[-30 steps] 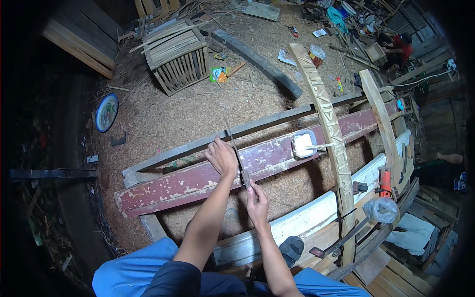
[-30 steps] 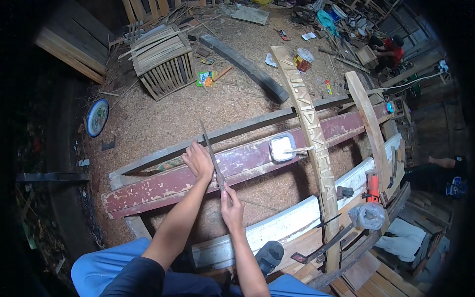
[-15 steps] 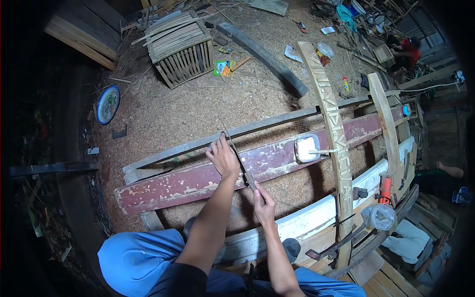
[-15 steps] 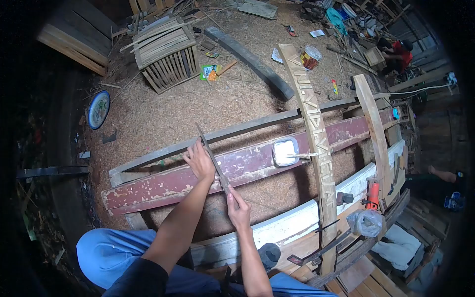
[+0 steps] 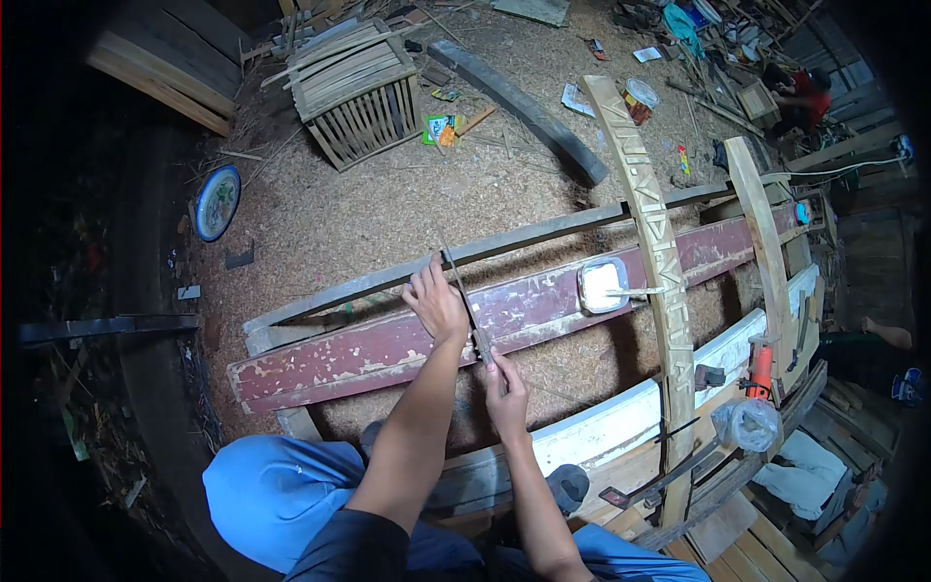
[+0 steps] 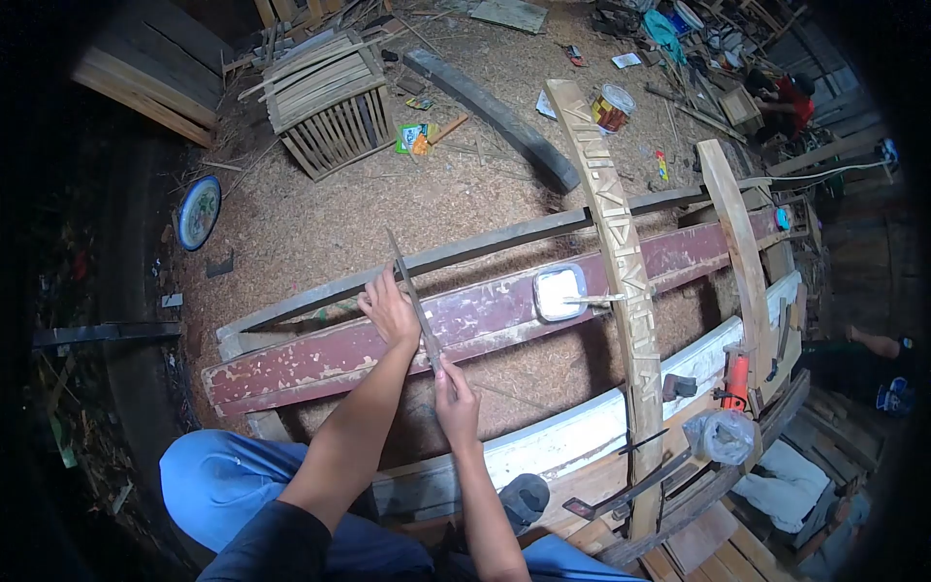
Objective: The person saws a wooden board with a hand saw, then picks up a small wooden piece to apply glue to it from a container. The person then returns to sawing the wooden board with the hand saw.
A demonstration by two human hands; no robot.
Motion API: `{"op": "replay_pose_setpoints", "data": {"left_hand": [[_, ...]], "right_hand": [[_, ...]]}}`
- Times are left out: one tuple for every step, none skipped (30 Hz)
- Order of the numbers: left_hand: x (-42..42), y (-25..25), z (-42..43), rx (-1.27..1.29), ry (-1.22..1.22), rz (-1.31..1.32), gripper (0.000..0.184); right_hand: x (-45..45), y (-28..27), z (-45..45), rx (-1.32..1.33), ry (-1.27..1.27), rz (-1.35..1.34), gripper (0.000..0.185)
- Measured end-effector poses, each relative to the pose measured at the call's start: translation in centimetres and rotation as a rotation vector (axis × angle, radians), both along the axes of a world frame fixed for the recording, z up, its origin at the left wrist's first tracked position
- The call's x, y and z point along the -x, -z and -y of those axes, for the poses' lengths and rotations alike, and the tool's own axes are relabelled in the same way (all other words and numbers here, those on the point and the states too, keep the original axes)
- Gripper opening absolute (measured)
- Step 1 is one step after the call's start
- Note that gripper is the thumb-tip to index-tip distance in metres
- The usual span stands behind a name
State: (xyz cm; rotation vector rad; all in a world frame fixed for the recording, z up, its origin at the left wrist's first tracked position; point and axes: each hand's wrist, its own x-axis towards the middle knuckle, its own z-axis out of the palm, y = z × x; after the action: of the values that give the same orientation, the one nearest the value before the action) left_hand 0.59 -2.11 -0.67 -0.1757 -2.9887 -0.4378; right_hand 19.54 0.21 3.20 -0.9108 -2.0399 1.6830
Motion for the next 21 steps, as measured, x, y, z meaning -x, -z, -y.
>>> {"op": "replay_pose_setpoints", "data": {"left_hand": [[0.1, 0.3, 0.0, -0.02, 0.005, -0.024, 0.051], [0.0, 0.5, 0.1, -0.038, 0.012, -0.044, 0.051], [0.0, 0.6, 0.0, -0.037, 0.016, -0.043, 0.051], [0.0, 0.7, 0.0, -0.045, 0.022, -0.046, 0.052], [0.1, 0.7, 0.0, -0.05, 0.027, -0.049, 0.053], [0.2, 0.5, 0.0, -0.045, 0.029, -0.052, 0.053], [0.3, 0.2, 0.0, -0.04, 0.023, -0.037, 0.053], [-0.1, 0.1, -0.2, -0.036, 0.017, -0.015, 0.054], [-0.1, 0.0, -0.4, -0.039, 0.016, -0.013, 0.054], [0.0, -0.1, -0.4, -0.029, 0.019, -0.018, 0.055], [-0.1, -0.2, -0.3, -0.019, 0.025, -0.022, 0.056], [-0.3, -0.4, -0.4, -0.022, 0.029, -0.021, 0.056], [-0.3, -0.5, -0.4, -0.031, 0.03, 0.0, 0.056], [0.0, -0.5, -0.3, -0.036, 0.025, 0.019, 0.057], [0.0, -0.3, -0.3, -0.06, 0.033, -0.013, 0.057], [0.0, -0.3, -0.2, -0.056, 0.025, -0.006, 0.057], [0.0, -0.2, -0.2, -0.05, 0.03, -0.025, 0.057], [-0.2, -0.3, -0.2, -0.045, 0.041, -0.045, 0.056], [-0.2, -0.5, -0.3, -0.047, 0.039, -0.024, 0.055], [-0.1, -0.7, -0.4, -0.051, 0.044, -0.031, 0.055], [-0.1, -0.5, -0.4, -0.046, 0.036, -0.043, 0.055]], "right_hand": [[0.0, 0.1, 0.0, -0.027, -0.026, 0.029, 0.027], [-0.2, 0.1, 0.1, -0.052, -0.05, 0.062, 0.026], [-0.2, -0.1, 0.2, -0.05, -0.046, 0.063, 0.026], [-0.1, -0.3, 0.2, -0.08, -0.038, 0.054, 0.026], [0.0, -0.5, 0.3, -0.108, -0.03, 0.044, 0.027], [-0.6, -0.4, 0.7, -0.103, -0.029, 0.041, 0.027], [-1.9, -0.1, 1.3, -0.017, 0.002, 0.071, 0.027], [-3.5, 0.1, 1.8, 0.067, 0.034, 0.108, 0.027], [-4.2, -0.3, 1.8, 0.065, 0.033, 0.11, 0.027], [-4.8, -0.7, 2.0, 0.047, 0.029, 0.112, 0.028], [-5.5, -1.1, 2.2, 0.029, 0.028, 0.114, 0.029], [-6.6, -1.0, 2.5, 0.026, 0.032, 0.114, 0.029], [-7.3, -0.6, 2.6, 0.035, 0.082, 0.062, 0.03], [-7.7, 0.0, 2.7, 0.047, 0.126, 0.008, 0.031], [-7.1, -0.7, 2.7, 0.049, 0.116, 0.008, 0.031], [-6.3, -2.3, 2.7, 0.167, 0.225, -0.014, 0.032], [-5.5, -3.3, 2.6, 0.282, 0.337, -0.033, 0.033], [-4.6, -3.3, 2.2, 0.281, 0.338, -0.026, 0.033], [-3.2, -3.3, 1.6, 0.146, 0.246, -0.013, 0.034], [-2.0, -3.3, 1.2, 0.01, 0.152, -0.002, 0.034], [-1.1, -2.8, 1.0, 0.006, 0.152, -0.009, 0.034]]}}
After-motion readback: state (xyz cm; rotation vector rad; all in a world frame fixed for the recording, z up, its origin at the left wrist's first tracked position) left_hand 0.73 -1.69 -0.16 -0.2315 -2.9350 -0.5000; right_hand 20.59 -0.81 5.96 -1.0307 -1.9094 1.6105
